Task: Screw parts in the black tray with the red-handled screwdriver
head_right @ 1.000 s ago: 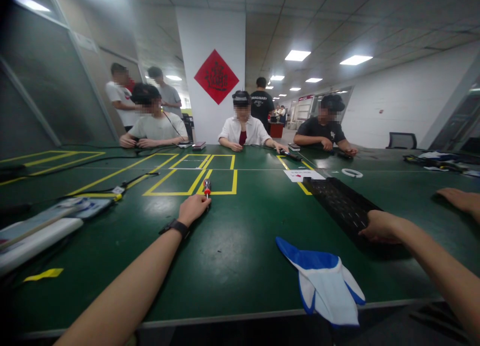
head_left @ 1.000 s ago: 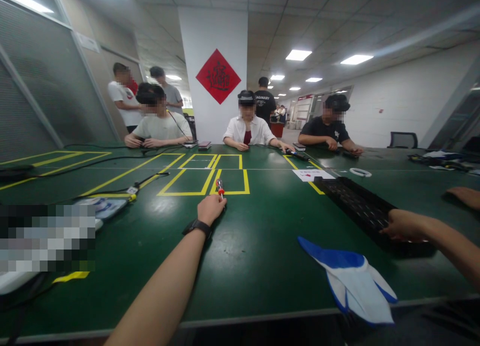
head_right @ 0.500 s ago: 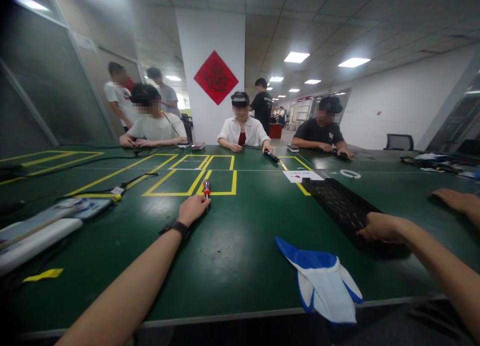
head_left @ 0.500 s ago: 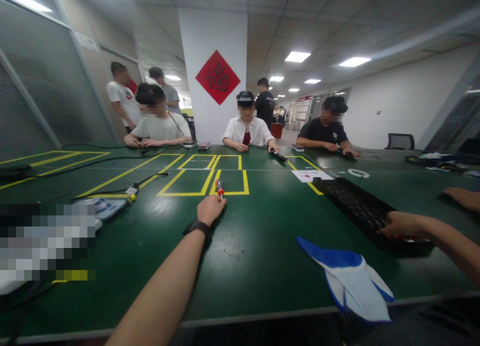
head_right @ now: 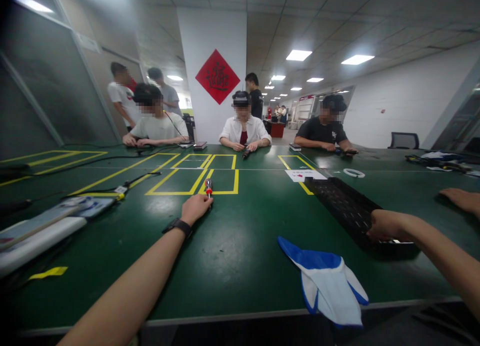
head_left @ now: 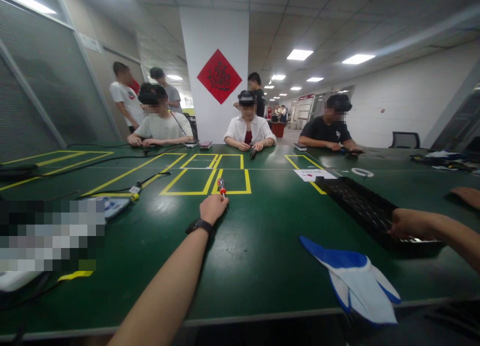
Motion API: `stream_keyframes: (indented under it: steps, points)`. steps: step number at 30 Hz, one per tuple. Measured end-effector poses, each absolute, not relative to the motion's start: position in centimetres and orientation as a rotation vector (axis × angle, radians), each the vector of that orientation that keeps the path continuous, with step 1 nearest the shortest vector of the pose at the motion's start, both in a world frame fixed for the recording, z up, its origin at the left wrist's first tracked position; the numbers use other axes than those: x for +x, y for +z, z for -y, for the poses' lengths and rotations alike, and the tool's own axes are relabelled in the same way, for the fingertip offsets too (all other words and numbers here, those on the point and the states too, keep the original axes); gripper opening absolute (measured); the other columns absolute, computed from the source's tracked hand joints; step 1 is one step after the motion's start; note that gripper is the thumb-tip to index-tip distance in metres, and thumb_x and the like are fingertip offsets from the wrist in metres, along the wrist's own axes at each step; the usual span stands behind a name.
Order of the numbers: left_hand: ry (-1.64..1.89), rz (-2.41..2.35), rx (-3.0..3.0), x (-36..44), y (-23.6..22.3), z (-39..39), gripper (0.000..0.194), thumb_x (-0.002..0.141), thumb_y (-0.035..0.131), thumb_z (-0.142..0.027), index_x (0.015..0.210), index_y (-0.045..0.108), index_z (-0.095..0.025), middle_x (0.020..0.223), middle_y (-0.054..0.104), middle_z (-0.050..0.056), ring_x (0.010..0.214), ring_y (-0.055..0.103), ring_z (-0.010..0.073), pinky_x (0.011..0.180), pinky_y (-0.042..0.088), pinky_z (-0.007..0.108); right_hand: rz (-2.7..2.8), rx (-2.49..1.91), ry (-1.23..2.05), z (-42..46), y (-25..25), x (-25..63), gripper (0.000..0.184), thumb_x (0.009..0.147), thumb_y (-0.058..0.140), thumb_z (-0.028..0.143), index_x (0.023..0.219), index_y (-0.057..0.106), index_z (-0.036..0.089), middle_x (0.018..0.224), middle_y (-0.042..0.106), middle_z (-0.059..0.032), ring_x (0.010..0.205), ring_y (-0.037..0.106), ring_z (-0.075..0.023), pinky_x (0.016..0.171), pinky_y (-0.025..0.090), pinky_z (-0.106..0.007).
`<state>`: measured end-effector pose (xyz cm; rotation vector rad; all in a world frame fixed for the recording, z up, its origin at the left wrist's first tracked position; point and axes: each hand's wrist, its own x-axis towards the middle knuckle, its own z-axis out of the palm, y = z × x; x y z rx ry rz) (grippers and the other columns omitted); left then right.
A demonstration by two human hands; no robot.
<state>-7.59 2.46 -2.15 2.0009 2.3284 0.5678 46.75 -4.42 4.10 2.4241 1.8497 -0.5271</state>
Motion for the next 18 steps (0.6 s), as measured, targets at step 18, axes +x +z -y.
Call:
stream_keyframes:
  steps: [18]
  points:
    - [0.56,-2.337,1.993,-7.5,-2.2,-2.4,0.039,0.078,0.035,-0.046,0.077,0.065,-0.022,0.086,0.066,0.007,0.08,0.06,0.0212,0.065,0.043,0.027,-1.977,2.338,-0.346,3.4,2.2,53.9,0.021,0.061,0.063,0.028,0.078,0.068,0.017,0.083,0.067,-0.0092,0.079,0.061,-0.0257,0.069,0.043,-0.033]
